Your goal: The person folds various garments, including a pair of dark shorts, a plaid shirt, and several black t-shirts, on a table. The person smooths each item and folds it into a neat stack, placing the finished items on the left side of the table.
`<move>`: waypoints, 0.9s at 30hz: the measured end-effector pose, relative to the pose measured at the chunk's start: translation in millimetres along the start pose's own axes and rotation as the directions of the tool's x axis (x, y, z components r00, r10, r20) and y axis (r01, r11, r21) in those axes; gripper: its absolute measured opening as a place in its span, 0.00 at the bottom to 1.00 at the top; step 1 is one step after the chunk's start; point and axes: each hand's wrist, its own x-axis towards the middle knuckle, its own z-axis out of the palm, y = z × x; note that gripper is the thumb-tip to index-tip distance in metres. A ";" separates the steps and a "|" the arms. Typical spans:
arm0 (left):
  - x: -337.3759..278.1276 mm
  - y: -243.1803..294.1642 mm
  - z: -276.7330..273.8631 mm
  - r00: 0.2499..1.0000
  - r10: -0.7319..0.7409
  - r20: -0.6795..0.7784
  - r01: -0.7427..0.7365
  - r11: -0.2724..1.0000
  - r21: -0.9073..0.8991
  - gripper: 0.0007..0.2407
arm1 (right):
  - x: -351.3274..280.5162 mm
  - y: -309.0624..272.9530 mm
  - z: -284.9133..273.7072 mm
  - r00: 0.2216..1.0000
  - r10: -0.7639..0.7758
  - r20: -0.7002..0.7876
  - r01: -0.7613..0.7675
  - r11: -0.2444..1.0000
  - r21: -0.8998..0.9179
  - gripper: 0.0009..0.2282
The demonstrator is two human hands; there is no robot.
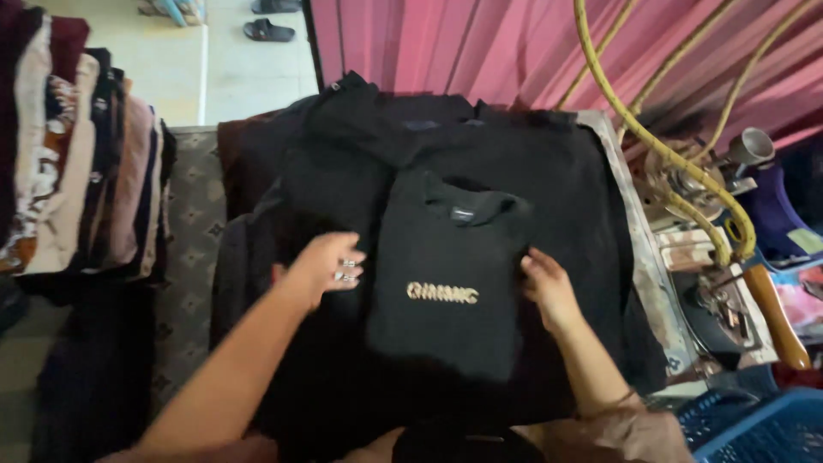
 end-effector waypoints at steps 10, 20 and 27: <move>-113.8 -77.0 78.9 0.842 0.425 -0.332 -0.161 0.786 0.597 0.13 | -87.4 61.9 -7.8 0.980 -0.166 -0.114 0.046 0.737 -0.674 0.17; -132.9 -79.0 85.0 0.777 0.547 -0.311 -0.220 0.699 0.680 0.11 | -92.2 46.3 -16.6 0.980 0.189 -0.054 -0.184 0.788 -0.587 0.12; -116.2 -127.6 37.3 0.951 0.305 -0.041 -0.266 0.881 0.391 0.09 | -78.4 30.4 -30.9 0.937 0.345 0.055 -0.251 0.772 -0.584 0.12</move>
